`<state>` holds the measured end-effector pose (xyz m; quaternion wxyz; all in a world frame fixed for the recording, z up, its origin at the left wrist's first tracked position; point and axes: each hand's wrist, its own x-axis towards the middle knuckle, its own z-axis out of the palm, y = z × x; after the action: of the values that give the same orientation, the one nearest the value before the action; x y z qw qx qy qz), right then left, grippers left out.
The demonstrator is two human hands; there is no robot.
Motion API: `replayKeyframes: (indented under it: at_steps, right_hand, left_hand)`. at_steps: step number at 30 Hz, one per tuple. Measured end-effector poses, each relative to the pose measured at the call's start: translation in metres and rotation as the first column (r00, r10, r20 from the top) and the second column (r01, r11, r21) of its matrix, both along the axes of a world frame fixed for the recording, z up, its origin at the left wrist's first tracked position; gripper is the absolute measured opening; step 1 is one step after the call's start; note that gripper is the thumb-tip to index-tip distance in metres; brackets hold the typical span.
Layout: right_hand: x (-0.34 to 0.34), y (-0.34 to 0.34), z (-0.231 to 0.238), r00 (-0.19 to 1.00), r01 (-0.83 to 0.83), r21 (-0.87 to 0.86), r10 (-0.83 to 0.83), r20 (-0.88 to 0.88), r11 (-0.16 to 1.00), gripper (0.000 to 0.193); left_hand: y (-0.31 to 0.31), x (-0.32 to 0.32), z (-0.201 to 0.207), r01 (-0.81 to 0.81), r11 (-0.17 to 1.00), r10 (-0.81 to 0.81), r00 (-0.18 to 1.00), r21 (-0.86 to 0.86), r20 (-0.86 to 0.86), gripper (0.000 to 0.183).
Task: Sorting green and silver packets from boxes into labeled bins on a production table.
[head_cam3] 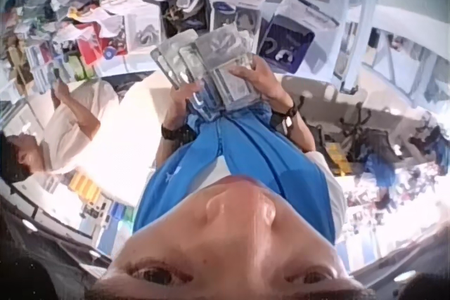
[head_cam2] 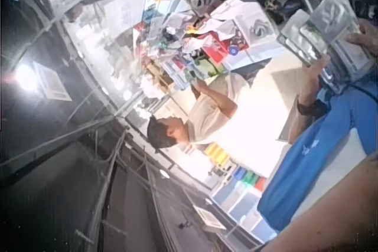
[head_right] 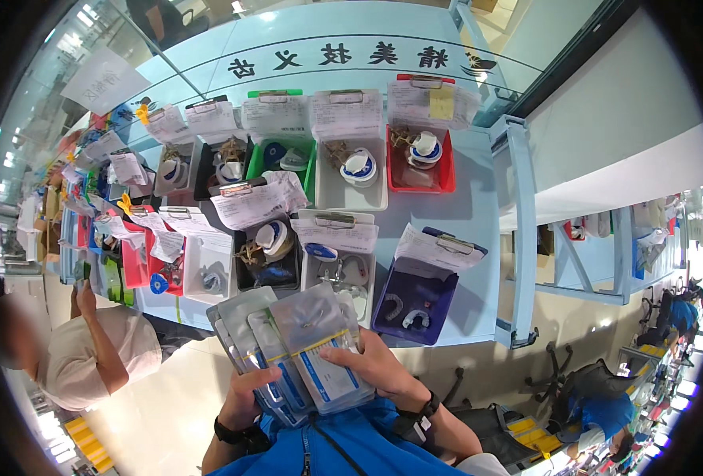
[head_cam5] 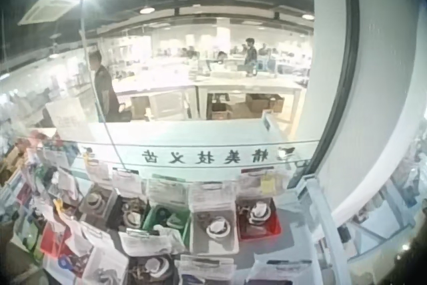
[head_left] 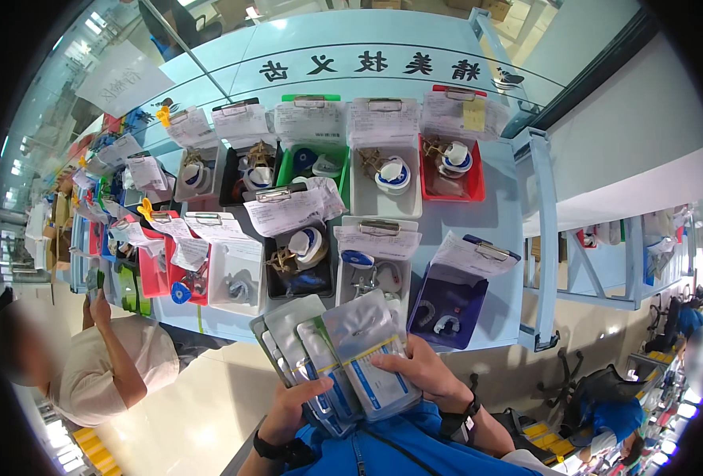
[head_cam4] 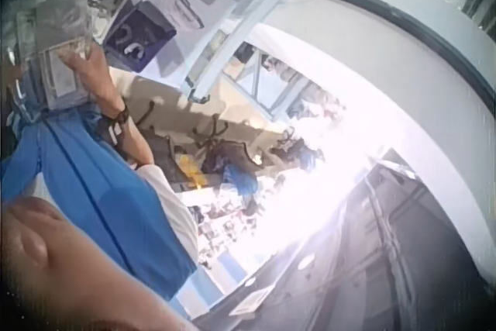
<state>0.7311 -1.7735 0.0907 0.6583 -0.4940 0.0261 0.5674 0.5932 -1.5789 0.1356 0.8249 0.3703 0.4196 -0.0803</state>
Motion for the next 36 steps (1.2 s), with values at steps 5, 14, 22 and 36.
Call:
replayKeyframes:
  at_steps: [5, 14, 22, 36]
  right_hand:
    - [0.015, -0.008, -0.001, 0.999, 0.022, 0.047, -0.02, -0.043, 0.999, 0.053]
    - [0.015, -0.026, -0.009, 0.984, 0.056, 0.107, -0.036, -0.173, 0.993, 0.053]
    - [0.016, -0.035, -0.023, 0.982, 0.142, -0.051, -0.148, -0.119, 0.988, 0.052]
    - [0.042, -0.055, -0.014, 0.931, 0.362, -0.002, -0.362, -0.039, 0.932, 0.054]
  left_hand:
    - [-0.014, 0.01, -0.004, -0.003, 1.0, 0.003, 1.0, -0.02, 0.009, 0.058]
    - [-0.023, -0.029, -0.024, 0.008, 0.981, -0.002, 0.999, -0.196, 0.034, 0.072]
    - [-0.017, -0.063, -0.052, 0.049, 0.976, -0.049, 0.999, 0.21, -0.006, 0.047]
    - [-0.028, 0.042, 0.025, -0.111, 0.993, 0.114, 0.918, -0.031, 0.38, 0.092]
